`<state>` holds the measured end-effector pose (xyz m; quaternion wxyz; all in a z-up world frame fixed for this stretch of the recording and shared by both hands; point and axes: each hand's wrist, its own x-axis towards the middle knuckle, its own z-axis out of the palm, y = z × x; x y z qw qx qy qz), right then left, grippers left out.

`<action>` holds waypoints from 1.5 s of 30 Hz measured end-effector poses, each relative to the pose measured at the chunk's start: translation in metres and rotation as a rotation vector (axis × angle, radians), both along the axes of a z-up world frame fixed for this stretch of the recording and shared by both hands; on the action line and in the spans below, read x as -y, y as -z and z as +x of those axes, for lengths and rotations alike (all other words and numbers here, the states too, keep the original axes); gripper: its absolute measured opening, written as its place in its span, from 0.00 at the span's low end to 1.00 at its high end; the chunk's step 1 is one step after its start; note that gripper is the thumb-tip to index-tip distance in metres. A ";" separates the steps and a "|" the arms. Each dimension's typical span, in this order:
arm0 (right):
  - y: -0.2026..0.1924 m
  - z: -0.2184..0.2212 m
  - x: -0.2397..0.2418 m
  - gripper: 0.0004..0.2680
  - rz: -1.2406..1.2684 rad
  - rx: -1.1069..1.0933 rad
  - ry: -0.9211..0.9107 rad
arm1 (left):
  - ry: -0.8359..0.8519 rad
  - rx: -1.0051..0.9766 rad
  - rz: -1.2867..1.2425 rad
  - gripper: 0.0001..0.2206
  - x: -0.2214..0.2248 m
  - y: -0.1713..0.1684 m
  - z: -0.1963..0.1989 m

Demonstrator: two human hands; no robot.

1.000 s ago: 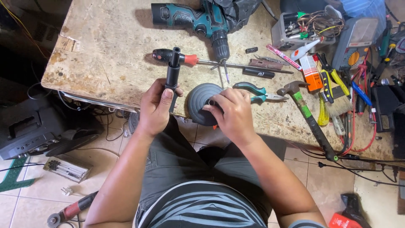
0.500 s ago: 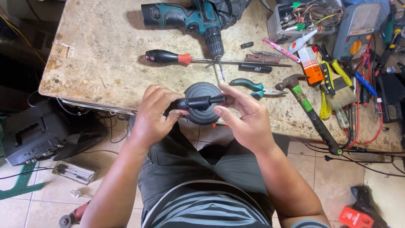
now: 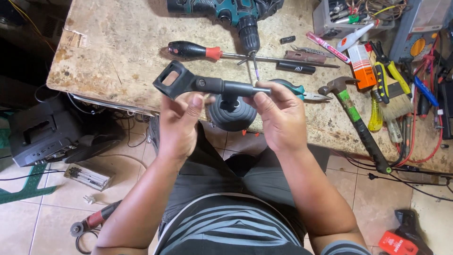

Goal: Assembling a plastic mount by connecting a circular base to a support arm on a repair bench.

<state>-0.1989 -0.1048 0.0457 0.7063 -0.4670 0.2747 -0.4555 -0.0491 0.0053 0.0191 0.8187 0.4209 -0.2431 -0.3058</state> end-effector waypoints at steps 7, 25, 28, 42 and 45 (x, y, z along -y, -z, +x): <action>-0.008 0.008 -0.009 0.10 -0.070 -0.143 -0.029 | 0.188 -0.278 0.038 0.15 0.013 -0.028 -0.006; -0.027 0.000 -0.030 0.11 -0.413 -0.282 -0.043 | 0.335 -0.490 0.159 0.16 0.017 -0.009 0.021; -0.031 -0.001 -0.031 0.11 -0.440 -0.264 -0.078 | 0.320 -0.542 0.194 0.18 0.015 -0.013 0.021; -0.043 0.019 -0.036 0.21 -0.953 -0.484 0.095 | 0.379 -0.655 0.210 0.21 0.015 -0.015 -0.001; -0.041 0.019 -0.037 0.16 -0.969 -0.455 0.133 | 0.378 -0.650 0.211 0.23 0.015 -0.009 0.002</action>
